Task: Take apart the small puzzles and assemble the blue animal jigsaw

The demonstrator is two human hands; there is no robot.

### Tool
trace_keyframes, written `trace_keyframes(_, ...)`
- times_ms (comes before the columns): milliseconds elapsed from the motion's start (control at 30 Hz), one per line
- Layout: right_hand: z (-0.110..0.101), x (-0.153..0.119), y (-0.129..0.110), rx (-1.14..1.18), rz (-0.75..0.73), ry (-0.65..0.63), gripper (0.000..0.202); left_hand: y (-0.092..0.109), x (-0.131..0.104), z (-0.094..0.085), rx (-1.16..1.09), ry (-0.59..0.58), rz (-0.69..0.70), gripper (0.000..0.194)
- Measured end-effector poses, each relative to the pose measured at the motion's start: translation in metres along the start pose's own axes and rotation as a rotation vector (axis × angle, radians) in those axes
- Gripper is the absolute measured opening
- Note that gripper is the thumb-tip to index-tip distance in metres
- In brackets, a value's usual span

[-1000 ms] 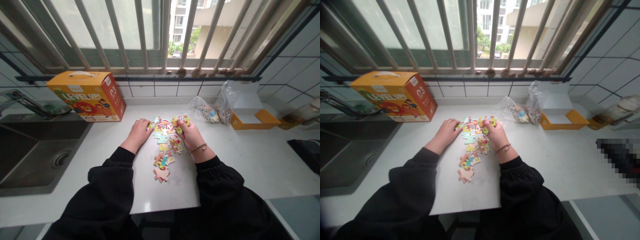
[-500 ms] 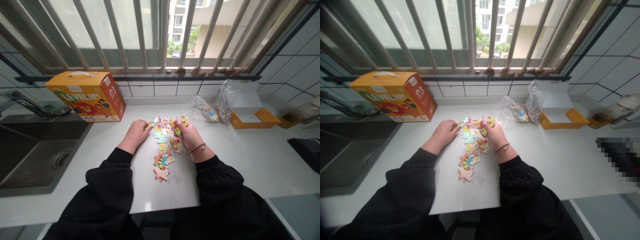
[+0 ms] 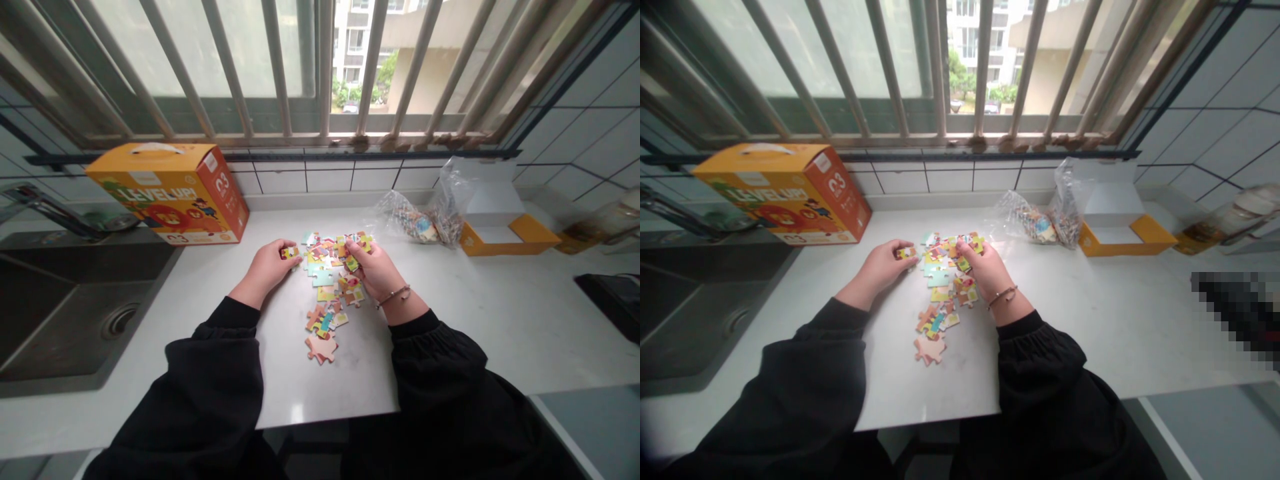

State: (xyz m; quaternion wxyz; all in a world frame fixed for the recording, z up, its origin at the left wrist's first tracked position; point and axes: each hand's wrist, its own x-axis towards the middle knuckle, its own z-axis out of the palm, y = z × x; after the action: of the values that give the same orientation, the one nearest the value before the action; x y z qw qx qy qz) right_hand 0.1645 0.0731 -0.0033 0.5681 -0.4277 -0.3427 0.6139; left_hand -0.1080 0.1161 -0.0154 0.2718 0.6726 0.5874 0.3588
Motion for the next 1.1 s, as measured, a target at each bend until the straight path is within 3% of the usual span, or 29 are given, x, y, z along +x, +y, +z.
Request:
trace_keyframes(167,0.007,-0.008,-0.002,-0.042,0.002,-0.190,0.052,0.018,-0.011,0.018,-0.397,-0.078,-0.139,0.036)
trace_keyframes(400,0.014,-0.010,0.011,-0.043,0.052,-0.319,0.052,0.047,-0.030,0.061,-0.938,-0.171,-0.144,0.055)
trace_keyframes(533,0.015,-0.009,0.013,-0.029,0.076,-0.275,0.053,0.057,-0.035,0.066,-1.036,-0.124,-0.190,0.047)
trace_keyframes(667,0.018,-0.012,0.010,0.004,0.102,-0.343,0.055,0.058,-0.035,0.062,-1.078,-0.167,-0.156,0.039)
trace_keyframes(767,0.019,-0.014,0.011,0.022,0.108,-0.338,0.054,0.052,-0.033,0.060,-1.004,-0.211,-0.144,0.039)
trace_keyframes(900,0.015,-0.011,0.013,0.014,0.073,-0.245,0.049,0.045,-0.028,0.051,-0.630,-0.100,-0.092,0.034)
trace_keyframes(1000,0.008,-0.005,0.008,0.057,0.009,-0.153,0.046,0.045,-0.027,0.043,-0.243,-0.028,0.166,0.028)
trace_keyframes(1100,-0.004,0.003,-0.001,0.086,-0.102,-0.010,0.046,0.047,-0.031,0.042,-0.023,-0.105,0.388,0.039)
